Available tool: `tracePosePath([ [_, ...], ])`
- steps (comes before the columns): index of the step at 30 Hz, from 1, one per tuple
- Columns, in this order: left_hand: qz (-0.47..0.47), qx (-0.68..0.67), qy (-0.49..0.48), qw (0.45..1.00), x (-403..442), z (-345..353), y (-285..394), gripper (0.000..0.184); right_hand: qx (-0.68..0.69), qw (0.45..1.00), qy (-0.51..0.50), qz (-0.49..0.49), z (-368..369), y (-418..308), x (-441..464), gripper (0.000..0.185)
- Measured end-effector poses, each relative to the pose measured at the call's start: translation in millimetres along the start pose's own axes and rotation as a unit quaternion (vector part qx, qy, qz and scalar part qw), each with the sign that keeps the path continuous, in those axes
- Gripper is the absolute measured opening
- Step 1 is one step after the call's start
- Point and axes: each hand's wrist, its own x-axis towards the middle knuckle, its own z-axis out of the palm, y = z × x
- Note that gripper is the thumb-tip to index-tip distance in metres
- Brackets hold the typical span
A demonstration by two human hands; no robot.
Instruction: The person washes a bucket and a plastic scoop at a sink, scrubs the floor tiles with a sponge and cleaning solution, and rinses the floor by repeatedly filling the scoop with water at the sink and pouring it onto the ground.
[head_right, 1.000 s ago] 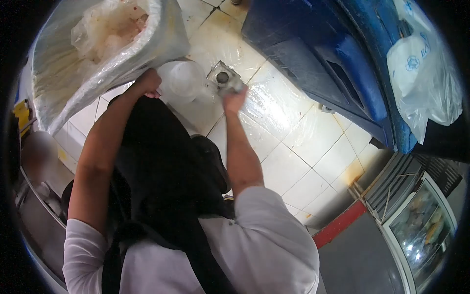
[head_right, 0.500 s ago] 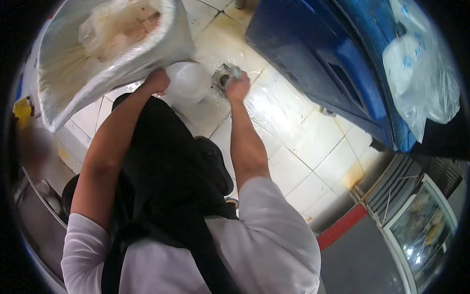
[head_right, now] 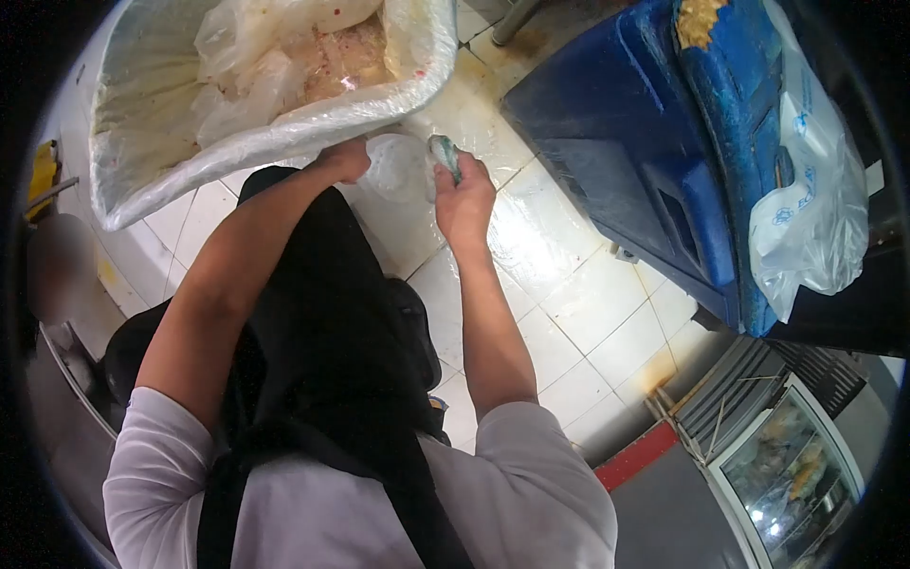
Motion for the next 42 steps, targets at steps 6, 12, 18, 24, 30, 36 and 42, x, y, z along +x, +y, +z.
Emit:
tracePosePath([
  [6,0.069,-0.036,0.038,0.996,-15,-5,26,0.047,-0.080,0.994,-0.037,0.069,-2,-9,4,0.036],
  [12,0.118,-0.089,-0.032,0.989,-57,-14,56,0.041,-0.219,0.955,-0.117,0.162,-84,18,-24,0.035],
  [18,0.140,-0.201,-0.072,0.967,-161,-90,125,0.023,-0.321,0.910,-0.192,0.176,-184,-56,-64,0.028],
  [24,0.109,-0.226,-0.115,0.961,-287,-195,133,0.021,-0.311,0.914,-0.211,0.151,-254,-215,-91,0.030],
  [30,-0.031,-0.261,0.021,0.965,-425,-267,90,0.018,-0.285,0.912,-0.295,-0.016,-270,-360,-119,0.037],
  [36,-0.184,-0.319,0.145,0.918,-570,-353,10,0.023,-0.036,0.893,-0.443,0.067,-256,-516,-130,0.037],
  [42,-0.213,-0.154,0.184,0.947,-714,-399,-110,0.019,-0.070,0.872,-0.481,-0.063,-234,-622,-131,0.036],
])
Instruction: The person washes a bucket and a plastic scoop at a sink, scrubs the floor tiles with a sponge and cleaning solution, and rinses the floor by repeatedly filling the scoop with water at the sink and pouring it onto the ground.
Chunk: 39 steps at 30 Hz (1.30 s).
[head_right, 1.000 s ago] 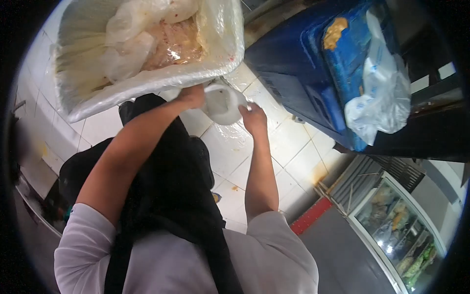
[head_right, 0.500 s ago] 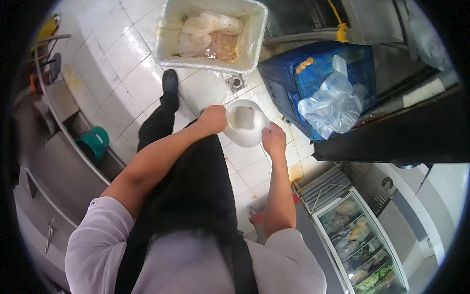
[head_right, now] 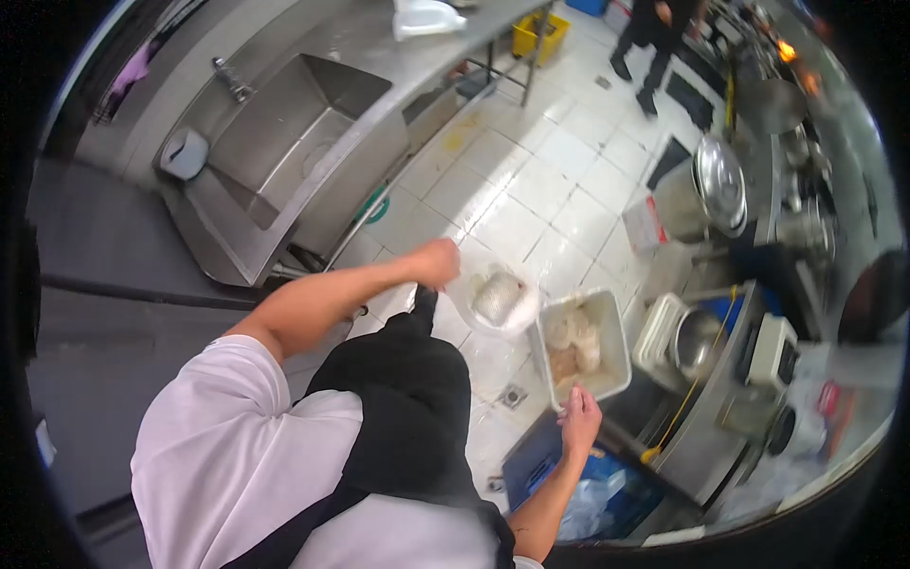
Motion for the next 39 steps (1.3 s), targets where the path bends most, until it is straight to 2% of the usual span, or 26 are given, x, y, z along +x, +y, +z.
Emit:
tracePosePath([
  [1,0.046,0.055,-0.017,0.997,-16,-26,-25,0.019,-0.031,0.999,-0.007,-0.009,3,-15,7,0.036],
  [2,0.027,0.012,0.018,0.999,-38,-57,-48,0.020,-0.035,0.999,-0.030,-0.023,14,-28,18,0.036],
  [4,-0.025,-0.084,0.106,0.990,-61,-77,-110,0.021,-0.038,0.996,-0.073,-0.041,29,-50,42,0.035],
  [6,-0.160,-0.260,0.185,0.934,-92,-101,-146,0.021,-0.057,0.991,-0.113,-0.049,53,-77,71,0.034],
  [7,-0.259,-0.373,0.206,0.867,-118,-137,-149,0.021,-0.083,0.986,-0.133,-0.064,74,-95,84,0.033],
  [9,-0.306,-0.354,0.255,0.846,-138,-154,-207,0.021,-0.108,0.978,-0.161,-0.080,129,-144,104,0.032],
  [11,-0.380,-0.361,0.294,0.799,-157,-173,-257,0.023,-0.130,0.963,-0.209,-0.111,184,-183,128,0.031],
  [13,-0.384,-0.318,0.287,0.818,-170,-183,-320,0.021,-0.149,0.948,-0.249,-0.128,235,-218,146,0.032],
  [16,-0.430,-0.416,0.352,0.719,-177,-214,-378,0.021,-0.169,0.932,-0.291,-0.135,297,-264,159,0.035],
  [19,-0.448,-0.485,0.371,0.653,-164,-231,-450,0.022,-0.170,0.926,-0.311,-0.128,336,-292,167,0.036],
  [22,-0.428,-0.547,0.377,0.613,-142,-243,-512,0.022,-0.195,0.917,-0.305,-0.165,367,-320,178,0.032],
  [26,-0.430,-0.583,0.403,0.559,-95,-258,-573,0.024,-0.238,0.881,-0.254,-0.321,417,-366,213,0.035],
  [29,-0.437,-0.606,0.426,0.511,-62,-276,-588,0.026,-0.268,0.852,-0.204,-0.401,463,-422,232,0.034],
  [31,-0.446,-0.601,0.418,0.515,-53,-298,-593,0.027,-0.295,0.793,-0.145,-0.512,502,-450,266,0.030],
  [35,-0.451,-0.603,0.438,0.491,-20,-295,-635,0.026,-0.289,0.720,-0.070,-0.627,592,-522,316,0.028],
  [36,-0.445,-0.616,0.424,0.492,-16,-297,-641,0.027,-0.283,0.708,-0.062,-0.645,614,-535,330,0.032],
  [39,-0.412,-0.652,0.398,0.498,-10,-308,-660,0.028,-0.422,0.665,-0.072,-0.612,665,-551,380,0.040],
])
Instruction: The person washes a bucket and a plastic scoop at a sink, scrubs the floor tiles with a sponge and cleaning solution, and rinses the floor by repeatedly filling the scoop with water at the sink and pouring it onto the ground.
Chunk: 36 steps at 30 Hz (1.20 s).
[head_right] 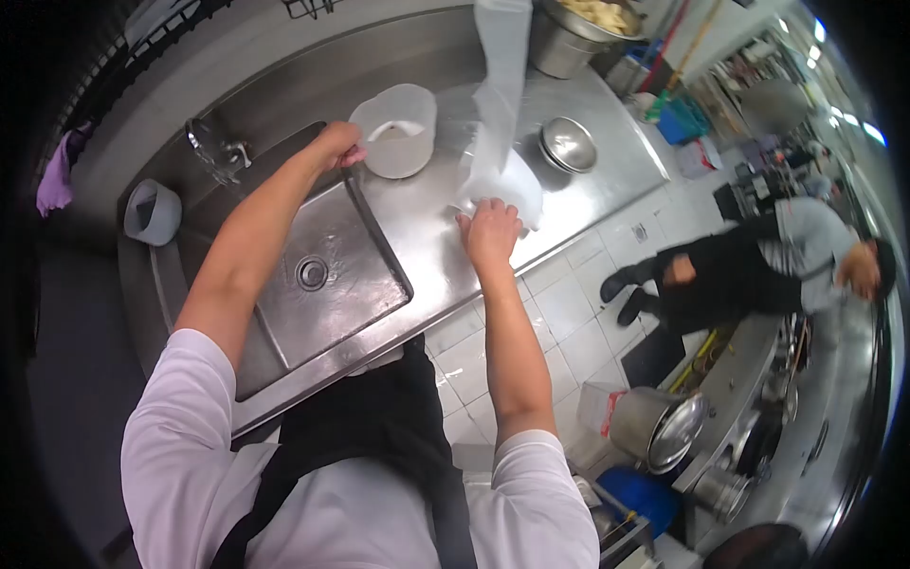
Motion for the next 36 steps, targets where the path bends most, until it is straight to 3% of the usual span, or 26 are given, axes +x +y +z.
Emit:
tracePosePath([
  [2,0.023,-0.034,-0.014,0.999,18,-1,-8,0.031,-0.065,0.991,-0.115,-0.004,23,3,22,0.044],
  [4,0.012,-0.069,-0.017,0.997,-7,4,-3,0.052,-0.054,0.992,-0.102,-0.041,47,9,17,0.049],
  [6,-0.041,-0.086,-0.061,0.994,-23,-15,-12,0.066,-0.080,0.979,-0.187,-0.028,28,-3,6,0.057],
  [7,-0.037,-0.076,-0.035,0.996,-24,-30,-31,0.065,-0.072,0.974,-0.216,-0.021,6,-12,0,0.057],
  [9,-0.060,-0.087,0.048,0.993,-23,-70,-79,0.049,-0.003,0.964,-0.263,-0.030,-38,-26,-2,0.055],
  [10,-0.040,-0.244,0.075,0.966,1,-98,-127,0.039,0.028,0.955,-0.296,-0.016,-54,-29,-2,0.054],
  [11,-0.014,-0.393,0.097,0.914,27,-130,-164,0.030,0.145,0.950,-0.277,0.020,-55,-27,-6,0.050],
  [13,-0.046,-0.377,0.252,0.890,29,-176,-175,0.016,0.307,0.883,-0.348,0.075,-75,-51,3,0.047],
  [16,0.065,-0.456,0.248,0.853,24,-210,-179,0.013,0.401,0.821,-0.401,0.063,-62,-94,14,0.042],
  [17,0.055,-0.419,0.253,0.870,13,-211,-173,0.015,0.383,0.834,-0.398,-0.004,-55,-116,21,0.041],
  [20,0.041,-0.265,0.280,0.922,-19,-212,-164,0.021,0.386,0.826,-0.406,-0.069,2,-189,38,0.042],
  [22,0.040,-0.104,0.303,0.946,-37,-213,-186,0.025,0.328,0.840,-0.400,-0.163,80,-236,50,0.057],
  [25,-0.023,0.074,0.405,0.911,-87,-202,-231,0.024,0.279,0.820,-0.482,-0.133,193,-317,62,0.064],
  [27,0.055,0.031,0.426,0.902,-142,-178,-265,0.021,0.325,0.764,-0.558,0.000,257,-362,66,0.069],
  [29,0.000,0.044,0.434,0.900,-201,-152,-284,0.022,0.385,0.674,-0.628,0.060,295,-389,73,0.078],
  [31,-0.055,0.058,0.448,0.891,-253,-127,-307,0.024,0.325,0.677,-0.653,0.098,297,-411,83,0.078],
  [32,-0.091,0.061,0.457,0.883,-279,-115,-322,0.025,0.354,0.655,-0.664,0.076,339,-412,94,0.077],
  [34,-0.052,0.206,0.528,0.822,-312,-87,-373,0.029,0.281,0.606,-0.739,0.090,300,-429,102,0.064],
  [36,-0.174,0.165,0.514,0.824,-347,-70,-353,0.029,0.238,0.528,-0.810,0.089,285,-442,110,0.054],
])
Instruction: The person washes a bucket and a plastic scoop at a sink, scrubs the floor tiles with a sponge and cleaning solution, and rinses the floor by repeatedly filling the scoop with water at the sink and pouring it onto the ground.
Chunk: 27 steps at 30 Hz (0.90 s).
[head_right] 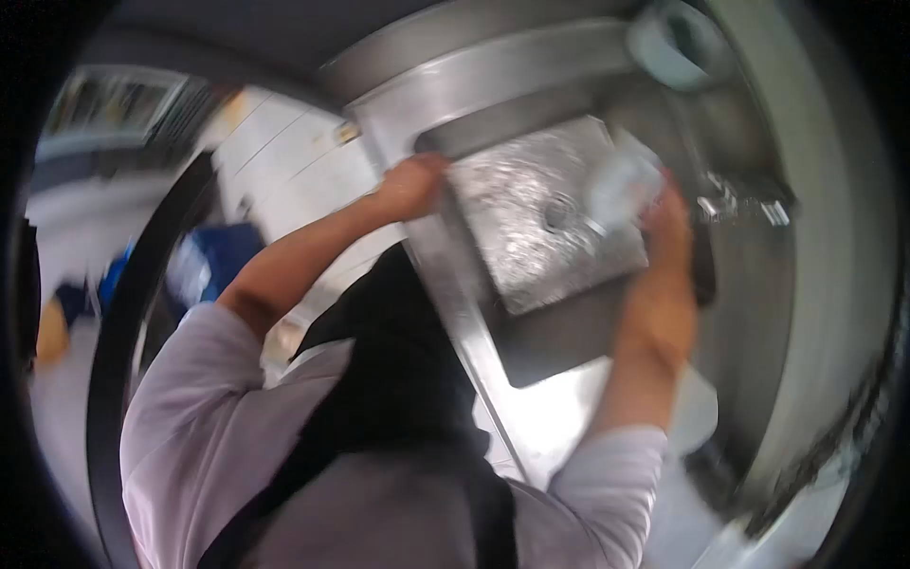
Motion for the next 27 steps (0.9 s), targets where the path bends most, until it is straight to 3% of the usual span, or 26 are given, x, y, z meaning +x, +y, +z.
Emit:
tracePosePath([
  [1,0.094,0.039,0.007,0.995,-5,5,-17,0.027,0.002,0.998,-0.062,0.016,-5,-5,10,0.050],
  [2,0.146,0.030,0.105,0.983,-13,19,-30,0.027,0.002,0.992,-0.122,0.032,-9,-10,20,0.046],
  [3,0.105,-0.028,0.090,0.990,-18,10,-26,0.029,-0.070,0.997,-0.023,-0.028,-8,-12,23,0.042],
  [5,0.126,-0.040,0.142,0.981,-23,8,-22,0.031,-0.226,0.970,0.073,-0.044,-6,-19,22,0.041],
  [7,0.104,-0.047,0.121,0.986,-25,6,-20,0.031,-0.201,0.977,0.063,-0.028,-27,-20,24,0.039],
  [10,0.112,-0.031,0.187,0.976,-26,8,-14,0.029,-0.045,0.999,0.010,-0.007,-9,4,-38,0.041],
  [13,0.109,-0.027,0.212,0.971,-39,14,-18,0.025,-0.082,0.995,0.056,-0.027,12,32,-78,0.041],
  [18,0.110,-0.015,0.217,0.970,-37,14,-17,0.018,-0.077,0.993,0.040,-0.083,-16,61,-77,0.039],
  [23,0.105,-0.004,0.237,0.966,-41,16,-17,0.014,-0.045,0.988,0.119,-0.088,3,82,-72,0.038],
  [24,0.102,-0.005,0.239,0.965,-41,15,-18,0.012,-0.067,0.991,0.077,-0.085,2,85,-70,0.035],
  [27,0.098,-0.018,0.247,0.964,-43,15,-19,0.010,-0.027,0.990,0.106,-0.094,18,85,-76,0.033],
])
